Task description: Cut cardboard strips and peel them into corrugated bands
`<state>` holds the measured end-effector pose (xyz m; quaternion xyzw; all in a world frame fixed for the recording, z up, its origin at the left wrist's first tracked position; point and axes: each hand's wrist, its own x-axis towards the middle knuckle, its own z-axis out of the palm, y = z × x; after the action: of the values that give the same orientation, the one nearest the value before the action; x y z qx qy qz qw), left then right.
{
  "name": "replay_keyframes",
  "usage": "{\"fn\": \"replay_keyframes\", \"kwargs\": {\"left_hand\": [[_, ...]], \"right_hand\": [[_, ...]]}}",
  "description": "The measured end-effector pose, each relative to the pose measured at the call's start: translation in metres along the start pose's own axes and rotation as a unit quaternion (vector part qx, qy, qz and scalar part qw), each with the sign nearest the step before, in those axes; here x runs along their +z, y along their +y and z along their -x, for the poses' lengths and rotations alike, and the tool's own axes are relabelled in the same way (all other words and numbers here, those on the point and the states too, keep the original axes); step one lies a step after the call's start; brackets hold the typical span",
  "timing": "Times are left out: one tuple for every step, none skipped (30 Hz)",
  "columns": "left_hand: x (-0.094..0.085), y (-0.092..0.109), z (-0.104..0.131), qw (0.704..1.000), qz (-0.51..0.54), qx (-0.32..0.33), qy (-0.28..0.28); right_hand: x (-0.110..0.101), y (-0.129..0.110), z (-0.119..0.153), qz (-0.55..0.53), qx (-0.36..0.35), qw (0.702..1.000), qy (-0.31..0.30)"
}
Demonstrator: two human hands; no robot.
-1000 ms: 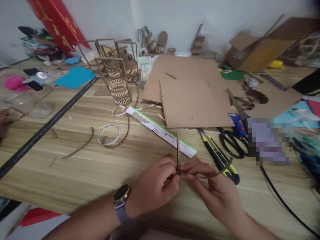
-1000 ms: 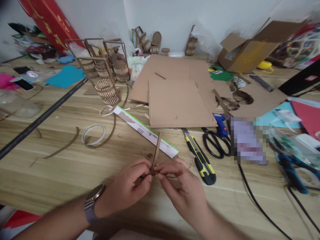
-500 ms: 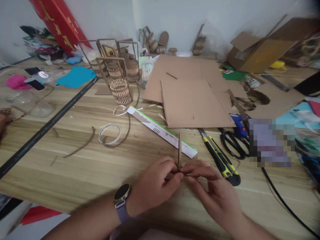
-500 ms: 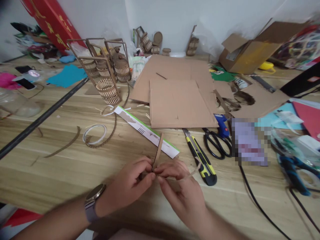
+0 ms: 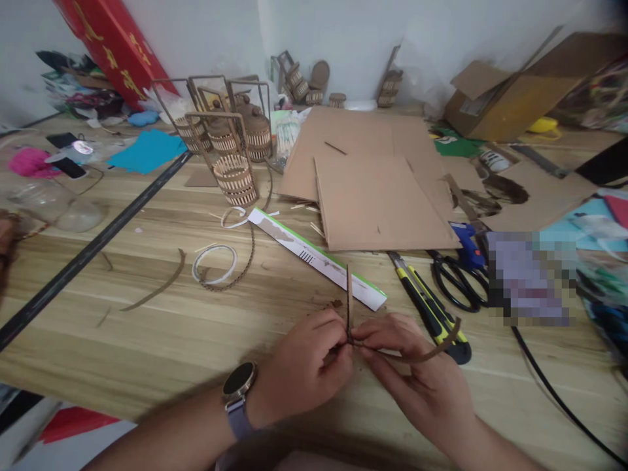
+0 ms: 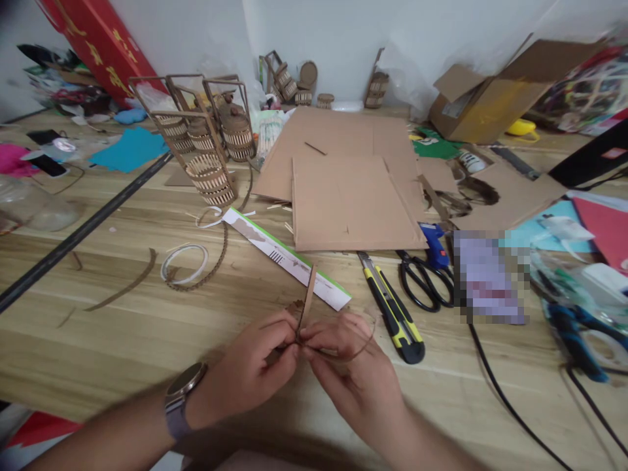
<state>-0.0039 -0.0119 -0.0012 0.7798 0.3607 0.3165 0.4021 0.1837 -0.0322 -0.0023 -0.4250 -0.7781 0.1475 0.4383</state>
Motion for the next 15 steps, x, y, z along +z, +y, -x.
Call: {"fn": "replay_keyframes", "kwargs": {"left_hand": [[-0.0001,0.0,0.0002,1.0,-0.001,0.0,0.001],[-0.0003,0.0001,0.0003,1.0,-0.002,0.0,0.0],[-0.0005,0.0002,0.0004,1.0,-0.002,-0.001,-0.001],[-0.0007,0.0004,0.0004,1.0,0.0,0.0,-0.002],[-0.0009,0.0005,0.0003,1.0,0.001,0.001,-0.004],[-0.0011,0.0006,0.0002,1.0,0.002,0.003,-0.005],[-0.0012,0.0007,0.0,1.0,0.004,0.004,-0.004],[-0.0013,0.0008,-0.0001,1.0,0.008,0.004,-0.003],[-0.0014,0.0009,-0.0002,1.0,0.011,0.003,-0.002],[-0.0015,0.001,-0.0003,1.0,0.013,0.002,-0.002],[-0.0018,0.0011,-0.0004,1.0,0.017,0.002,-0.002],[-0.0021,0.0014,-0.0005,1.0,0.02,0.003,-0.003],[-0.0024,0.0018,-0.0007,1.0,0.023,0.005,-0.005],[-0.0029,0.0022,-0.0009,1.0,0.025,0.007,-0.008],[-0.0034,0.0026,-0.0011,1.0,0.028,0.009,-0.011]], "right_hand": [[-0.0006,-0.0004,-0.0002,-0.002,0.001,1.0,-0.001],[-0.0011,-0.0009,-0.0003,-0.005,0.003,1.0,0.0],[-0.0015,-0.0012,-0.0004,-0.011,0.007,1.0,0.001],[-0.0018,-0.0013,-0.0003,-0.018,0.015,1.0,0.0],[-0.002,-0.0013,-0.0002,-0.026,0.024,0.999,-0.002],[-0.0021,-0.0011,0.0001,-0.033,0.035,0.999,-0.005],[-0.002,-0.0007,0.0005,-0.039,0.045,0.998,-0.007],[-0.0018,-0.0003,0.001,-0.045,0.053,0.998,-0.006],[-0.0014,0.0003,0.0017,-0.051,0.058,0.997,-0.005],[-0.0011,0.0008,0.0024,-0.058,0.063,0.996,-0.002],[-0.0007,0.0013,0.0032,-0.066,0.069,0.995,0.0],[-0.0005,0.0018,0.0039,-0.076,0.076,0.994,0.001],[-0.0003,0.0021,0.0046,-0.086,0.082,0.993,0.002],[-0.0003,0.0024,0.0052,-0.094,0.088,0.992,0.002],[-0.0004,0.0026,0.0057,-0.1,0.092,0.991,0.002]]}}
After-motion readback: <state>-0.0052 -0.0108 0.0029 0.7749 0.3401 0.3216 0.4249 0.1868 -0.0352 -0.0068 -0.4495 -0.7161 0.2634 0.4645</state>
